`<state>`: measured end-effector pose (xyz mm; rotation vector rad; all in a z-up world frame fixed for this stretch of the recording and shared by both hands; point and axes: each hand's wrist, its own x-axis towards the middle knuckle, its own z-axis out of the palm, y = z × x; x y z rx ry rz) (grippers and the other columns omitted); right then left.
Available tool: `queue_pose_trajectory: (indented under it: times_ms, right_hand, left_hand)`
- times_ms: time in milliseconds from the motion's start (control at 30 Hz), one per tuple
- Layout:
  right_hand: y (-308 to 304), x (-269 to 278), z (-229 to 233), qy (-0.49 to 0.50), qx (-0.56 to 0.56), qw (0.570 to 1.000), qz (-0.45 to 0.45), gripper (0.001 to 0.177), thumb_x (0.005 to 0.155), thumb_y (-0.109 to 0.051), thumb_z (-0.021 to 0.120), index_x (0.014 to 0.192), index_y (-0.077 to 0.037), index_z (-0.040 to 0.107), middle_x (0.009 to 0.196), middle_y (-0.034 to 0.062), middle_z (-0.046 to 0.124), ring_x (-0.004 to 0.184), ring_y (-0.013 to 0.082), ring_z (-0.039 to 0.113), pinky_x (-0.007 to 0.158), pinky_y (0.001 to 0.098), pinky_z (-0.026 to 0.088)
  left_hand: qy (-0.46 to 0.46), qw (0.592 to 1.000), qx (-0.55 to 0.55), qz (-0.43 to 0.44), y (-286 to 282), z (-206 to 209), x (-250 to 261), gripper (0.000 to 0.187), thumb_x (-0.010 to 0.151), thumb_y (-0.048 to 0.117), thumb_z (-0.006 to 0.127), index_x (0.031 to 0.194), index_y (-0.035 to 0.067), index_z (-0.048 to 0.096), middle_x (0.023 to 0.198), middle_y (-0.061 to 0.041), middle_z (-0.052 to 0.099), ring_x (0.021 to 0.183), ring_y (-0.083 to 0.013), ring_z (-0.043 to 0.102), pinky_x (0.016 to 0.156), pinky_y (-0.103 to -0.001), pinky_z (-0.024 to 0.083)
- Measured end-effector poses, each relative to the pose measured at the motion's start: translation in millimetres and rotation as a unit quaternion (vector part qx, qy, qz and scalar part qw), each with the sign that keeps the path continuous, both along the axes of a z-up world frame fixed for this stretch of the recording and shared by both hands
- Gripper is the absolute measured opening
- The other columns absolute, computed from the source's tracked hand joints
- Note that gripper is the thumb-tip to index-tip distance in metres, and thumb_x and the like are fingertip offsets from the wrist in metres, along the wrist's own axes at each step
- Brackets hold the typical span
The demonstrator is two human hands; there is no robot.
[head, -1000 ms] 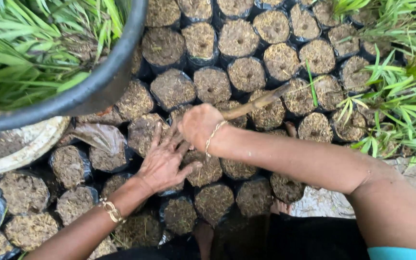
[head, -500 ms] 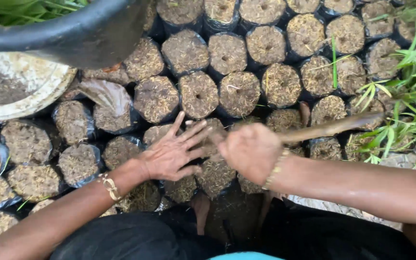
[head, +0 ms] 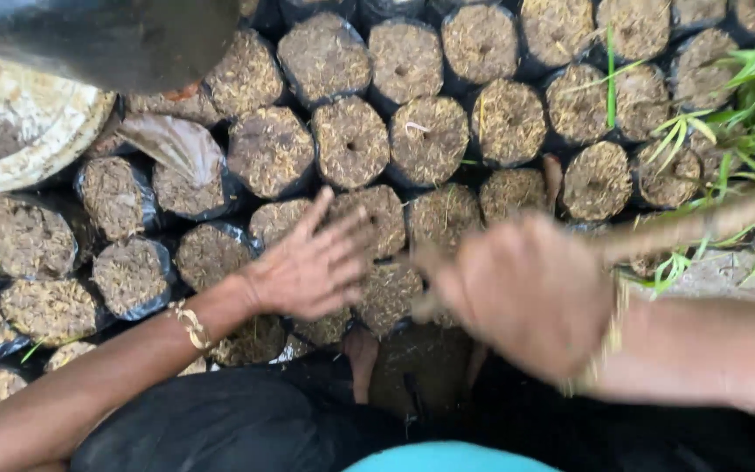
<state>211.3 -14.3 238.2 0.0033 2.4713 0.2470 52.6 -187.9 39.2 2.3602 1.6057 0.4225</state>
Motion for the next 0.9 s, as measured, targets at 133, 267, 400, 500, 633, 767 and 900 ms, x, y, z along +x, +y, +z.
queue_pose_trajectory:
  times_ms: [133, 267, 400, 500, 633, 767, 900]
  right_hand:
    - [-39, 47, -38, -0.002, -0.036, 0.996, 0.082, 0.026, 0.104, -0.024, 0.054, 0.127, -0.012, 0.058, 0.056, -0.0070, 0.060, 0.038, 0.0089, 0.052, 0.033, 0.0302, 0.042]
    - [-68, 59, -83, 0.017, -0.110, 0.991, 0.075, 0.052, 0.093, -0.016, 0.054, 0.145, -0.010, 0.055, 0.054, -0.0148, 0.063, 0.038, 0.0147, 0.059, 0.036, 0.0366, 0.036]
    - [-71, 48, -108, -0.021, -0.029, 0.989, 0.143, 0.051, 0.101, -0.025, 0.052, 0.144, 0.002, 0.049, 0.056, -0.0098, 0.050, 0.040, 0.0075, 0.043, 0.032, 0.0293, 0.037]
    - [-72, 38, -131, -0.032, -0.056, 0.987, 0.149, 0.018, 0.103, -0.015, 0.050, 0.116, -0.005, 0.059, 0.068, -0.0025, 0.052, 0.048, 0.0143, 0.049, 0.035, 0.0323, 0.040]
    - [-75, 37, -162, -0.081, -0.077, 0.985, 0.129, 0.037, 0.102, -0.018, 0.052, 0.136, -0.006, 0.043, 0.074, -0.0062, 0.063, 0.058, 0.0146, 0.061, 0.042, 0.0332, 0.047]
    - [-51, 14, -68, -0.167, -0.090, 0.978, 0.086, 0.047, 0.109, -0.026, 0.049, 0.149, -0.003, 0.046, 0.089, -0.0028, 0.070, 0.074, 0.0143, 0.069, 0.058, 0.0340, 0.059]
    - [15, 10, 35, -0.188, -0.036, 0.979, 0.068, 0.091, 0.095, -0.010, 0.078, 0.162, 0.000, 0.017, 0.058, -0.0033, 0.040, 0.048, 0.0106, 0.037, 0.038, 0.0209, 0.042]
  left_hand:
    - [-0.060, 0.983, 0.053, -0.163, -12, -7, 16, 0.052, 0.103, 0.052, 0.035, 0.130, 0.010, 0.051, 0.155, -0.028, 0.036, 0.149, -0.0426, 0.030, 0.112, -0.081, 0.012]
    - [-0.096, 0.979, -0.030, -0.175, -14, -9, 24, 0.059, 0.101, 0.052, 0.042, 0.129, 0.003, 0.057, 0.159, -0.032, 0.030, 0.154, -0.0418, 0.017, 0.106, -0.087, 0.007]
    - [-0.070, 0.982, -0.007, -0.173, -13, -18, 26, 0.065, 0.101, 0.051, 0.040, 0.142, 0.001, 0.048, 0.163, -0.026, 0.027, 0.155, -0.0385, 0.017, 0.111, -0.082, 0.003]
    - [-0.051, 0.984, -0.004, -0.173, -13, -21, 28, 0.069, 0.094, 0.050, 0.049, 0.139, -0.003, 0.048, 0.155, -0.031, 0.038, 0.153, -0.0424, 0.022, 0.111, -0.083, 0.002]
    - [0.004, 0.989, 0.061, -0.137, -14, -22, 34, 0.076, 0.098, 0.056, 0.043, 0.156, 0.007, 0.033, 0.163, -0.025, 0.026, 0.156, -0.0359, 0.017, 0.116, -0.077, 0.002]
    - [-0.017, 0.989, 0.022, -0.148, -11, -15, 35, 0.077, 0.099, 0.052, 0.044, 0.158, 0.004, 0.032, 0.164, -0.023, 0.027, 0.156, -0.0383, 0.012, 0.115, -0.075, -0.004]
    - [-0.062, 0.980, -0.022, -0.189, 8, 16, 20, 0.067, 0.107, 0.049, 0.034, 0.148, -0.003, 0.044, 0.160, -0.031, 0.029, 0.153, -0.0441, 0.019, 0.113, -0.077, -0.007]
